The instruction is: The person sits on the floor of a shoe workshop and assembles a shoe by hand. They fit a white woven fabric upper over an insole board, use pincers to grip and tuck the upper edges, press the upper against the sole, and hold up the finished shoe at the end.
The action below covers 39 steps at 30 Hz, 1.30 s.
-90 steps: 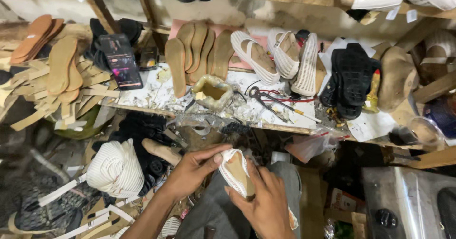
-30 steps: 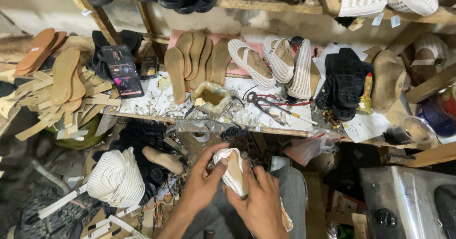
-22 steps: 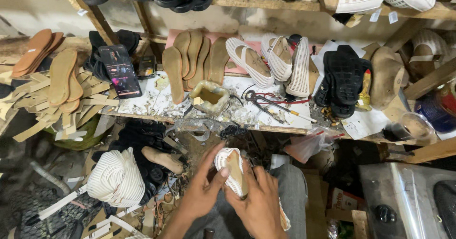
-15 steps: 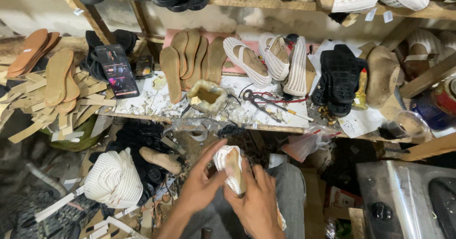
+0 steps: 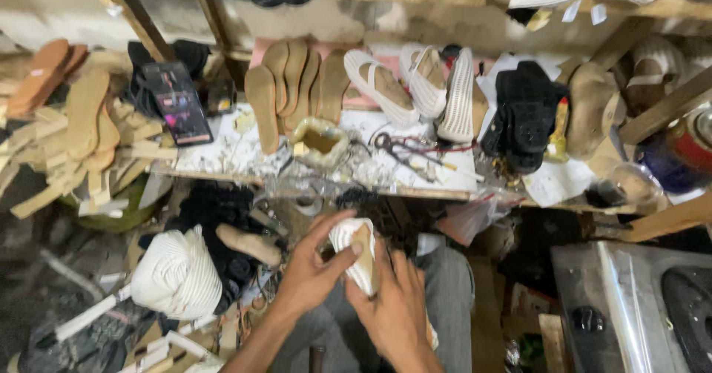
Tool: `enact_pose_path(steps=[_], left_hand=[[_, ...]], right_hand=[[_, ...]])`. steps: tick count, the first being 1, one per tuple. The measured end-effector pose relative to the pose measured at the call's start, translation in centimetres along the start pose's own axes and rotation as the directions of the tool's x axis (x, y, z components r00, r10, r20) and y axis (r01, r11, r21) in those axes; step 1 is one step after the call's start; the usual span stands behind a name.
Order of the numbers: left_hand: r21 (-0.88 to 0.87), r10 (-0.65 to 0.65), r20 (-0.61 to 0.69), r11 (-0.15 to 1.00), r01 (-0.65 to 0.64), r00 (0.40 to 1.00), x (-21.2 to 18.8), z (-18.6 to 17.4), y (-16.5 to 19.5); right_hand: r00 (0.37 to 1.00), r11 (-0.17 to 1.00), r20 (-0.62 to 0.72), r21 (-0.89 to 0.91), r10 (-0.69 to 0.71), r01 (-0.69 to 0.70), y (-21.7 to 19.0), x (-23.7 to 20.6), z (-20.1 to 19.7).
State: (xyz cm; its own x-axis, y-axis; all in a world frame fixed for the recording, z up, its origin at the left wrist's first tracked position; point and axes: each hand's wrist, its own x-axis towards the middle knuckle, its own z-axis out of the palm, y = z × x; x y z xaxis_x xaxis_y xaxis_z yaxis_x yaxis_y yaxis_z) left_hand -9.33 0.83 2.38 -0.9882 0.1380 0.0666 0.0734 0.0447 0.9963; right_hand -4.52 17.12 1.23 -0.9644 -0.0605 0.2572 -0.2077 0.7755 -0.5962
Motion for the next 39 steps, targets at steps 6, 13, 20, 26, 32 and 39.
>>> enact_pose_path(steps=[6,13,20,26,32,39], left_hand=[[-0.115,-0.050,0.103,0.991,0.062,0.993,0.4,-0.4,-0.3],[-0.204,-0.056,0.088,0.976,0.073,0.995,2.0,0.1,-3.4],[-0.549,-0.166,0.016,0.822,0.148,0.986,4.4,3.1,-6.1],[-0.511,-0.411,0.239,0.717,0.474,0.880,2.3,2.9,-8.0],[-0.550,-0.371,0.411,0.628,0.551,0.833,-0.6,3.2,-11.6],[-0.574,-0.485,0.467,0.470,0.671,0.739,-0.4,3.3,-11.4]], right_hand=[[0.999,0.999,-0.054,0.039,-0.006,0.008,0.2,-0.3,-0.3],[0.995,0.996,0.057,0.018,0.088,-0.089,-1.4,0.0,-0.9],[0.947,0.936,0.279,0.264,0.159,-0.235,-1.7,-0.3,-4.1],[0.892,0.725,0.370,0.535,0.260,-0.433,1.4,-4.4,-2.3],[0.895,0.513,0.405,0.737,0.187,-0.440,7.8,-2.9,0.4],[0.830,0.438,0.556,0.755,-0.034,-0.488,10.1,1.3,2.4]])
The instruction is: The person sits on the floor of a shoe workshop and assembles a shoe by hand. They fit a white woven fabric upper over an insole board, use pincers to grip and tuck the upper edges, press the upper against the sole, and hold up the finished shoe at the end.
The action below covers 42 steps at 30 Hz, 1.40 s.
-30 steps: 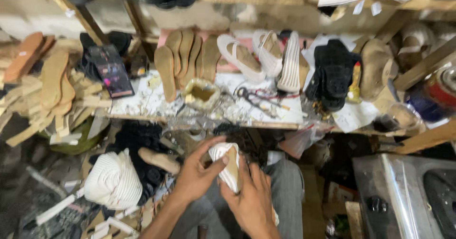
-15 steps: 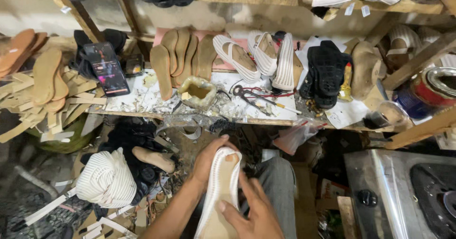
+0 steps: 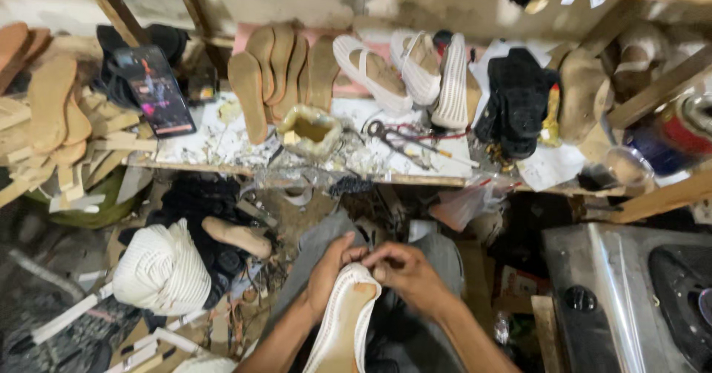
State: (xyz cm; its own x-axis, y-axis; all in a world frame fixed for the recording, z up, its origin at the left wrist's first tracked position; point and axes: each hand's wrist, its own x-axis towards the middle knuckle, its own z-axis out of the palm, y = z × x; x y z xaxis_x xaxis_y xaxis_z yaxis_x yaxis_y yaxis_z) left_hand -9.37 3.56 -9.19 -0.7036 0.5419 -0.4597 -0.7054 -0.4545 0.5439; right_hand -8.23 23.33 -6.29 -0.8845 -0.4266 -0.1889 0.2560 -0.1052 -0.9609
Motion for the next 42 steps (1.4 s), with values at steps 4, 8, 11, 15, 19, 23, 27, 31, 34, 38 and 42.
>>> enact_pose_path(steps=[4,8,11,15,19,23,27,31,34,38,42], left_hand=[[0.039,0.052,0.035,0.998,-0.053,0.998,-0.4,0.8,0.8],[0.080,0.055,0.024,0.995,-0.057,0.998,-0.3,0.8,1.2],[0.083,0.122,0.093,0.988,-0.130,0.988,0.0,0.4,0.9],[0.037,0.104,0.063,0.994,-0.107,0.993,0.7,-0.3,0.3],[0.082,0.102,0.044,0.991,-0.105,0.994,0.9,-0.5,-0.2],[0.076,0.117,0.111,0.989,-0.125,0.987,0.3,-0.5,-0.2],[0.098,0.151,0.141,0.981,-0.165,0.978,-0.4,-0.3,0.2],[0.109,0.077,0.050,0.991,-0.082,0.996,-0.5,0.0,0.4],[0.134,0.125,0.074,0.982,-0.134,0.989,-0.3,0.1,0.3],[0.146,0.176,0.066,0.972,-0.184,0.982,-0.4,0.1,0.3],[0.054,0.030,0.002,0.998,-0.030,1.000,-0.8,0.0,0.5]], right_hand=[[0.994,0.997,0.111,0.077,-0.008,0.000,0.1,1.4,-1.1],[0.988,0.997,0.143,-0.057,0.053,-0.045,-1.0,2.2,-1.9],[0.982,0.995,0.164,-0.039,0.096,-0.090,-2.3,2.0,-1.3],[0.993,0.998,0.101,-0.017,0.062,-0.061,-3.1,1.1,0.2],[0.995,0.995,0.038,-0.038,0.094,-0.092,-2.6,0.4,0.3],[0.996,0.990,0.077,0.126,0.052,-0.061,-1.2,-0.3,0.0],[0.997,0.993,0.014,0.087,-0.076,0.074,0.0,-0.7,0.7],[0.997,0.999,0.063,0.038,0.035,-0.038,-0.7,-0.3,0.3],[0.975,0.993,0.187,-0.032,0.121,-0.118,-2.2,0.4,-0.5],[0.954,0.984,0.261,-0.133,0.148,-0.116,-4.0,1.1,-0.2],[0.944,0.978,0.277,0.047,0.182,-0.203,-4.8,1.4,0.4]])
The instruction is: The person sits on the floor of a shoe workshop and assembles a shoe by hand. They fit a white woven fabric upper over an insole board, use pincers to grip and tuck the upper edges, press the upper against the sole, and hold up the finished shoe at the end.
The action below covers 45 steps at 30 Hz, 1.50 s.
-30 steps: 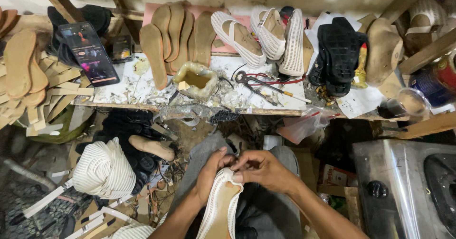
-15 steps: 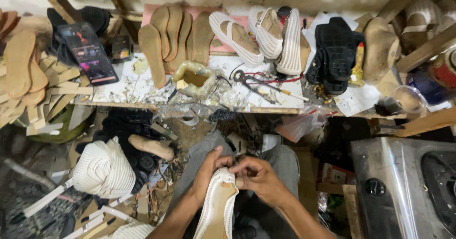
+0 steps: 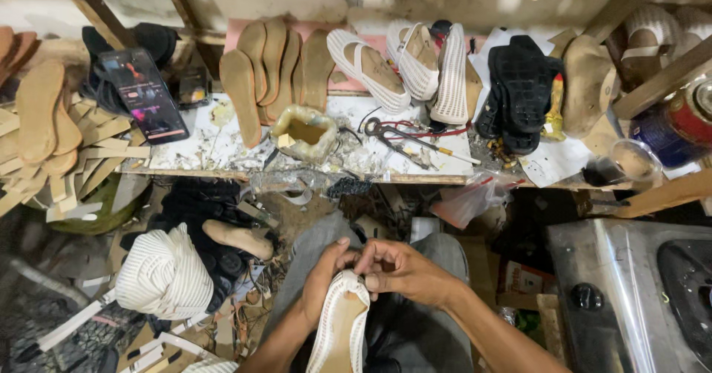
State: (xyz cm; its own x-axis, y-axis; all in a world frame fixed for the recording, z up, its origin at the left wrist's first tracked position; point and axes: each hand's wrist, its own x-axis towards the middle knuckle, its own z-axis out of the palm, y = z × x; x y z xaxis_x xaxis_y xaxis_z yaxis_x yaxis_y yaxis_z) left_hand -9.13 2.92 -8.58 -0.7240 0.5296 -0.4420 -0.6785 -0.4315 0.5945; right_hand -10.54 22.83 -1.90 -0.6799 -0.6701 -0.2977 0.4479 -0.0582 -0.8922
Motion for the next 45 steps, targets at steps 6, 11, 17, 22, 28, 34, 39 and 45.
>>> enact_pose_path(steps=[6,11,17,22,28,34,39,45], left_hand=[[0.026,0.084,0.030,0.996,-0.085,0.996,0.2,-0.3,-0.2],[0.096,0.174,0.085,0.979,-0.182,0.981,0.7,-0.5,-0.1],[0.019,0.137,0.093,0.990,-0.140,0.986,0.0,-0.5,0.2],[0.073,0.194,0.102,0.977,-0.201,0.976,0.0,-0.3,0.5],[0.077,0.175,0.069,0.981,-0.180,0.982,-0.3,0.0,1.1],[0.072,0.119,0.023,0.990,-0.120,0.993,-0.4,-1.0,0.7],[0.082,0.170,0.067,0.981,-0.176,0.983,0.5,-2.0,-0.3],[0.151,0.206,0.054,0.966,-0.212,0.977,0.0,-1.8,0.8]], right_hand=[[1.000,0.998,0.029,-0.056,-0.001,0.003,0.1,0.3,-0.4],[0.986,0.976,-0.091,-0.183,-0.137,0.119,1.7,-0.7,0.2],[0.943,0.959,-0.230,0.091,-0.241,0.268,5.2,-0.9,2.4],[0.935,0.958,-0.225,0.023,-0.274,0.287,6.2,-1.1,2.9],[0.892,0.966,-0.408,0.084,-0.192,0.246,6.9,-1.3,5.7],[0.899,0.835,-0.397,0.419,-0.184,0.356,7.0,-1.4,8.3],[0.919,0.845,-0.364,0.435,-0.152,0.311,6.8,-1.4,7.7],[0.873,0.938,-0.420,0.123,-0.246,0.323,8.0,-1.5,7.5]])
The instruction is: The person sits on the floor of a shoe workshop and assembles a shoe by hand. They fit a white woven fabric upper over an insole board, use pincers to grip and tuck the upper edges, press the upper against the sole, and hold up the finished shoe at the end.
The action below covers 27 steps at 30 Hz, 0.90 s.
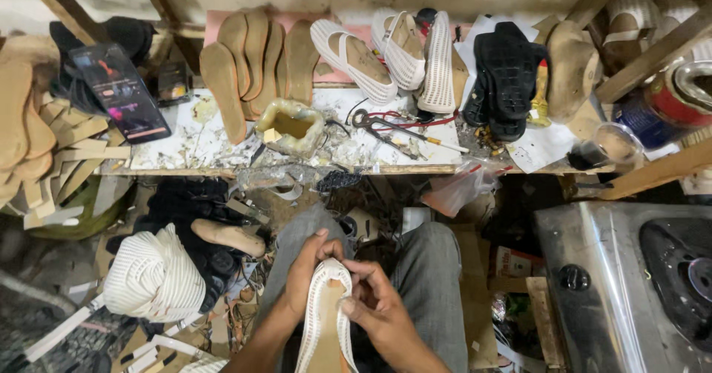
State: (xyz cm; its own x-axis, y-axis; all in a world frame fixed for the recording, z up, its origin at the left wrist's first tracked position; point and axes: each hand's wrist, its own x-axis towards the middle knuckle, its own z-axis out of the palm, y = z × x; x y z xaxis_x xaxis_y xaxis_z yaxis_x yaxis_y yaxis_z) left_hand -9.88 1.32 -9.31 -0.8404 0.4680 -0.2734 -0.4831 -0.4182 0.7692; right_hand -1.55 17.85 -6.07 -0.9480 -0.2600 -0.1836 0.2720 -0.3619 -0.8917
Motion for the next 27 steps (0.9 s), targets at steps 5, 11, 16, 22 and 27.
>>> enact_pose_path(steps=[5,11,16,22,27], left_hand=[[-0.050,-0.064,-0.005,0.997,0.063,0.998,-0.5,0.5,0.6],[-0.085,-0.039,-0.042,0.996,0.035,0.998,0.1,0.0,-0.3],[0.042,-0.027,-0.091,0.999,0.031,0.996,0.0,0.0,-0.4],[0.022,-0.024,-0.109,0.999,0.026,0.994,-0.2,1.1,-0.3],[0.058,-0.053,-0.122,0.997,0.060,0.991,-0.4,1.3,0.1]], right_hand=[[0.993,0.977,-0.035,0.184,0.115,-0.107,0.4,0.4,-0.7],[0.980,0.906,-0.032,-0.388,-0.196,0.168,0.4,0.5,0.8],[0.977,0.858,-0.094,-0.499,-0.191,0.120,-1.4,-0.7,2.2],[0.932,0.740,-0.116,-0.644,-0.344,0.194,-5.3,-0.5,2.0],[0.925,0.659,-0.082,-0.725,-0.370,0.199,-6.3,-1.0,2.5]])
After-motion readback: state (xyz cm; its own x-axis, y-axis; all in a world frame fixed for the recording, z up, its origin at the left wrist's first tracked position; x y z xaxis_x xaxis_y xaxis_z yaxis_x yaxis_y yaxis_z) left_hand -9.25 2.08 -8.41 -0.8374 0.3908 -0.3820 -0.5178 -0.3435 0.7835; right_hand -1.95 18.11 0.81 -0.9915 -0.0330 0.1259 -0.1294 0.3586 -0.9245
